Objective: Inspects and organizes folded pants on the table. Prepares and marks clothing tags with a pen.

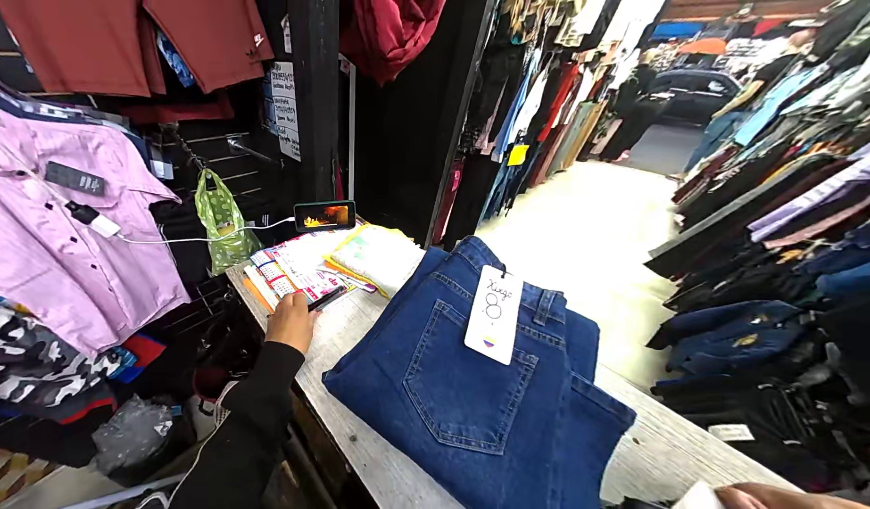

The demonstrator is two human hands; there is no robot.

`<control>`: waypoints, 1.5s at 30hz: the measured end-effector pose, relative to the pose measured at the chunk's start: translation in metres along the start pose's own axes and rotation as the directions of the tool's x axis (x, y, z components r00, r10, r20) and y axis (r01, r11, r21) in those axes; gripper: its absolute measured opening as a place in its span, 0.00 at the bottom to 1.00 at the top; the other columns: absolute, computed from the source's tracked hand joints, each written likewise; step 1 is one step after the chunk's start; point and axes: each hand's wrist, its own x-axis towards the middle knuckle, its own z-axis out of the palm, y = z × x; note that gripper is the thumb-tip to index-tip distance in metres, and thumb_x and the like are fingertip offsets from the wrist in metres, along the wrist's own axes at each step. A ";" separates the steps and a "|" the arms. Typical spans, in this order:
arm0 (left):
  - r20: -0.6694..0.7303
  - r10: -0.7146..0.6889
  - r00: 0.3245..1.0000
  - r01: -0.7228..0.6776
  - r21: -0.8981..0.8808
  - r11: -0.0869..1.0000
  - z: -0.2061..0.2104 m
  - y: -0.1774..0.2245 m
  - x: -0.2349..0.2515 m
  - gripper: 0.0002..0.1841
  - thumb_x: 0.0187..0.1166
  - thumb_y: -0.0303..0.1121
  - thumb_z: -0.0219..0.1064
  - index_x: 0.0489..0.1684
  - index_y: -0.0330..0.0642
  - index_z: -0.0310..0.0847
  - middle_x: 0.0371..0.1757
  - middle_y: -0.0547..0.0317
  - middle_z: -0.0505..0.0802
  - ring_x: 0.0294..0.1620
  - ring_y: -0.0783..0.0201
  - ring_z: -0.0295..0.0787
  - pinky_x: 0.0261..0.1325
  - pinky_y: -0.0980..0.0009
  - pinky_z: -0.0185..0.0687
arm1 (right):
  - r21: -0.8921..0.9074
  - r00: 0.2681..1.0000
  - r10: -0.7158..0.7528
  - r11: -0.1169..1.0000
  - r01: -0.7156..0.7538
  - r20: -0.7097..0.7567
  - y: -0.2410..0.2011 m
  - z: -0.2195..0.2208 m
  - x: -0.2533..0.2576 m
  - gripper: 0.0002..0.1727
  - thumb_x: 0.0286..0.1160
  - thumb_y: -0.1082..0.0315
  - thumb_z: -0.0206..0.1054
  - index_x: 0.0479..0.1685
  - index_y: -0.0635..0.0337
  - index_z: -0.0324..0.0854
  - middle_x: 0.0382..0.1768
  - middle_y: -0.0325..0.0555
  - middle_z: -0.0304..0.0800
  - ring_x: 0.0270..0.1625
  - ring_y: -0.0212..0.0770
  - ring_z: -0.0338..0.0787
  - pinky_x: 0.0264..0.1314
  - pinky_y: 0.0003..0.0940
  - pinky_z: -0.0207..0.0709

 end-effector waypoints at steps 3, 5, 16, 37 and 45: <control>-0.065 -0.053 0.996 0.041 -0.184 0.982 -0.022 0.003 -0.021 0.19 0.91 0.34 0.58 0.66 0.22 0.73 0.58 0.27 0.87 0.58 0.33 0.89 0.64 0.38 0.80 | 0.036 0.996 -0.011 0.999 0.008 0.083 0.004 -0.009 -0.002 0.16 0.66 0.73 0.70 0.21 0.83 0.81 0.27 0.72 0.87 0.39 0.55 0.86 0.55 0.35 0.76; -0.142 0.023 0.990 -0.071 -0.345 0.936 -0.023 -0.006 -0.041 0.17 0.93 0.38 0.54 0.64 0.30 0.73 0.42 0.41 0.92 0.37 0.47 0.93 0.45 0.45 0.89 | 0.072 0.968 0.059 0.994 -0.079 0.243 0.000 -0.023 0.000 0.18 0.65 0.72 0.74 0.32 0.88 0.83 0.35 0.77 0.89 0.42 0.58 0.89 0.56 0.40 0.80; -0.084 0.633 0.769 -0.397 -0.839 0.371 0.013 0.070 -0.154 0.19 0.90 0.52 0.55 0.62 0.47 0.74 0.33 0.64 0.91 0.24 0.67 0.87 0.27 0.74 0.87 | -0.178 0.951 -0.301 0.934 0.309 0.073 0.058 -0.042 -0.021 0.08 0.73 0.60 0.72 0.43 0.41 0.96 0.61 0.38 0.91 0.80 0.54 0.76 0.86 0.75 0.52; -0.068 0.623 0.779 -0.527 -0.611 0.592 0.074 0.064 -0.149 0.23 0.87 0.50 0.53 0.63 0.39 0.76 0.33 0.68 0.90 0.26 0.71 0.86 0.27 0.73 0.86 | -0.156 0.922 0.371 0.923 -0.353 0.110 0.097 -0.054 -0.164 0.29 0.62 0.63 0.76 0.68 0.57 0.83 0.76 0.53 0.80 0.77 0.49 0.81 0.76 0.48 0.80; -0.077 0.611 0.788 -0.528 -0.595 0.606 0.064 0.068 -0.155 0.21 0.86 0.47 0.53 0.61 0.38 0.77 0.34 0.69 0.90 0.27 0.74 0.86 0.26 0.76 0.85 | -0.147 0.948 0.104 0.977 -0.154 -0.300 0.085 -0.070 -0.152 0.09 0.74 0.69 0.69 0.45 0.56 0.94 0.53 0.44 0.95 0.60 0.44 0.92 0.66 0.46 0.86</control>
